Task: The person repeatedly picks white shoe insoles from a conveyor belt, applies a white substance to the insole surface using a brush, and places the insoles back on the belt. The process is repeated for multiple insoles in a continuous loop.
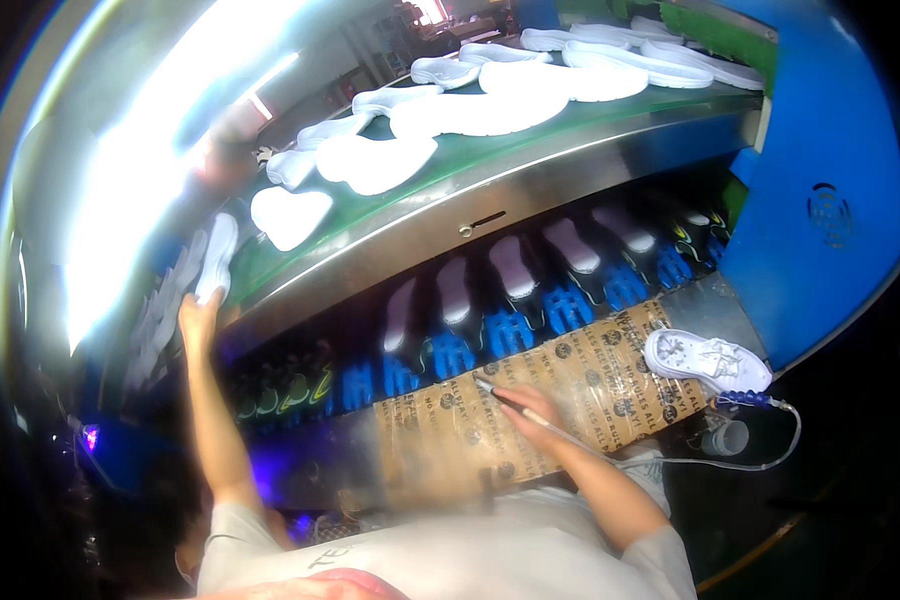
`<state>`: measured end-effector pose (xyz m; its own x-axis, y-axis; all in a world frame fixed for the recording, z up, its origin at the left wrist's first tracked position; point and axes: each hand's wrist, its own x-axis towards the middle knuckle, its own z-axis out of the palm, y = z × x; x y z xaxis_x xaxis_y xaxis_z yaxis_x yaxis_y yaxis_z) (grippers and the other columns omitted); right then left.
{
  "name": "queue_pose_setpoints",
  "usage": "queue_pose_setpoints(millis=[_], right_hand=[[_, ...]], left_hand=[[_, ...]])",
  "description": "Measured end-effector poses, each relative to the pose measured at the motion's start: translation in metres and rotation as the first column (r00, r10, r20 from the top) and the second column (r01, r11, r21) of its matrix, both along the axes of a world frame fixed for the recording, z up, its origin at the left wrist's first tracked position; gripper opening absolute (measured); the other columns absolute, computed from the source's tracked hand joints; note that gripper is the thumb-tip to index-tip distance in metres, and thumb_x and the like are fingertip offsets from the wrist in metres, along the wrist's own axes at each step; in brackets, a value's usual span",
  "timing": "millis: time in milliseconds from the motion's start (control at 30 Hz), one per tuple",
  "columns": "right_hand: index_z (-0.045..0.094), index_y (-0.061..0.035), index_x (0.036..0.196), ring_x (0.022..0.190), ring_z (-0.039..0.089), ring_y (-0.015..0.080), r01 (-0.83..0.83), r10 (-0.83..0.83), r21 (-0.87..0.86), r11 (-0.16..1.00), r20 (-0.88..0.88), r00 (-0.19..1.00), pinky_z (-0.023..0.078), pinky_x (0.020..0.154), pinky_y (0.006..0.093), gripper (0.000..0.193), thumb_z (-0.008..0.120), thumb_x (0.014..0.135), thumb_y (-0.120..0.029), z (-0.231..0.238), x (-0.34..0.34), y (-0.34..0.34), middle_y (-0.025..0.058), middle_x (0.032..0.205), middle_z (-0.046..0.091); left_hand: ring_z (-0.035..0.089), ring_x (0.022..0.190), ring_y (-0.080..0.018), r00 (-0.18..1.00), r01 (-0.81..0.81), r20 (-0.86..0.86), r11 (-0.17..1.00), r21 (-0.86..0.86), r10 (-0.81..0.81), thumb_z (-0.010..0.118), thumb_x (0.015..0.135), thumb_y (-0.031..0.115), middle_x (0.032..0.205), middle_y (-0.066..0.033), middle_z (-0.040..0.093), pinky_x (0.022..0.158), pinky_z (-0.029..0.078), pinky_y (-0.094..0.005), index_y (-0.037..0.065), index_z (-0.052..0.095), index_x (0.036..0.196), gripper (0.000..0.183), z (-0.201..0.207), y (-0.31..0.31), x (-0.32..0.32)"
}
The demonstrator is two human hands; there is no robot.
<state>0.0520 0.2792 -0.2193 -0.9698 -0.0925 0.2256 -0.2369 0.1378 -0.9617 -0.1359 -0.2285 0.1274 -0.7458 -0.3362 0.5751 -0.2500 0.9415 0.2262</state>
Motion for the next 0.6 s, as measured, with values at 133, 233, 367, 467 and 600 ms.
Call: queue_pose_setpoints(millis=[133,233,367,467,600], right_hand=[[0.074,-0.0103,0.128,0.099,0.065,0.0181,-0.03,0.031,-0.038,0.999,0.027,0.999,0.051,0.089,0.0295,0.033,0.07,0.095,-0.009,-0.001,-0.004,0.001,0.0053,0.111,0.069],[0.077,-0.0093,0.121,0.101,0.067,0.0187,0.006,-0.004,-0.063,0.998,0.025,1.0,0.052,0.089,0.0319,0.031,0.075,0.09,-0.01,0.012,-0.001,0.012,0.0083,0.11,0.072],[0.078,-0.0063,0.116,0.084,0.066,0.0109,0.081,-0.068,-0.254,0.964,0.061,0.996,0.054,0.076,0.0264,0.026,0.075,0.089,-0.008,0.039,0.007,0.024,0.0031,0.098,0.076],[0.075,-0.0039,0.114,0.084,0.065,0.0084,0.211,-0.186,-0.288,0.934,0.114,0.976,0.052,0.075,0.024,0.022,0.074,0.092,-0.008,0.043,0.015,0.043,0.0019,0.099,0.075],[0.072,-0.0012,0.115,0.08,0.056,0.006,0.271,-0.193,-0.482,0.834,0.207,0.959,0.046,0.075,0.0222,0.024,0.073,0.093,-0.011,0.064,0.03,0.059,-0.0006,0.095,0.068]], left_hand=[[0.069,0.106,-0.0304,0.963,0.169,-0.25,0.948,0.269,-0.101,0.078,0.089,0.042,0.113,-0.0189,0.07,0.095,0.052,-0.0422,-0.002,0.063,0.123,0.058,-0.019,-0.007,0.078],[0.059,0.122,-0.0303,0.605,0.783,-0.791,0.251,0.569,-0.094,0.068,0.097,0.031,0.14,-0.013,0.057,0.102,0.047,-0.0494,0.009,0.051,0.143,0.054,-0.05,0.01,0.114],[0.067,0.106,-0.0362,0.564,0.826,-0.806,-0.095,0.556,0.182,0.039,0.101,0.055,0.117,-0.0175,0.071,0.092,0.055,-0.053,0.003,0.064,0.129,0.064,-0.073,0.093,0.15],[0.069,0.097,-0.0346,0.614,0.635,-0.777,-0.498,0.59,-0.138,0.026,0.1,0.061,0.11,-0.0214,0.072,0.086,0.057,-0.0472,-0.007,0.063,0.125,0.082,-0.116,0.166,0.171],[0.07,0.094,-0.0367,0.809,0.236,-0.551,-0.746,0.623,-0.204,0.019,0.102,0.069,0.109,-0.0241,0.071,0.08,0.06,-0.0476,-0.005,0.06,0.131,0.09,-0.191,0.253,0.197]])
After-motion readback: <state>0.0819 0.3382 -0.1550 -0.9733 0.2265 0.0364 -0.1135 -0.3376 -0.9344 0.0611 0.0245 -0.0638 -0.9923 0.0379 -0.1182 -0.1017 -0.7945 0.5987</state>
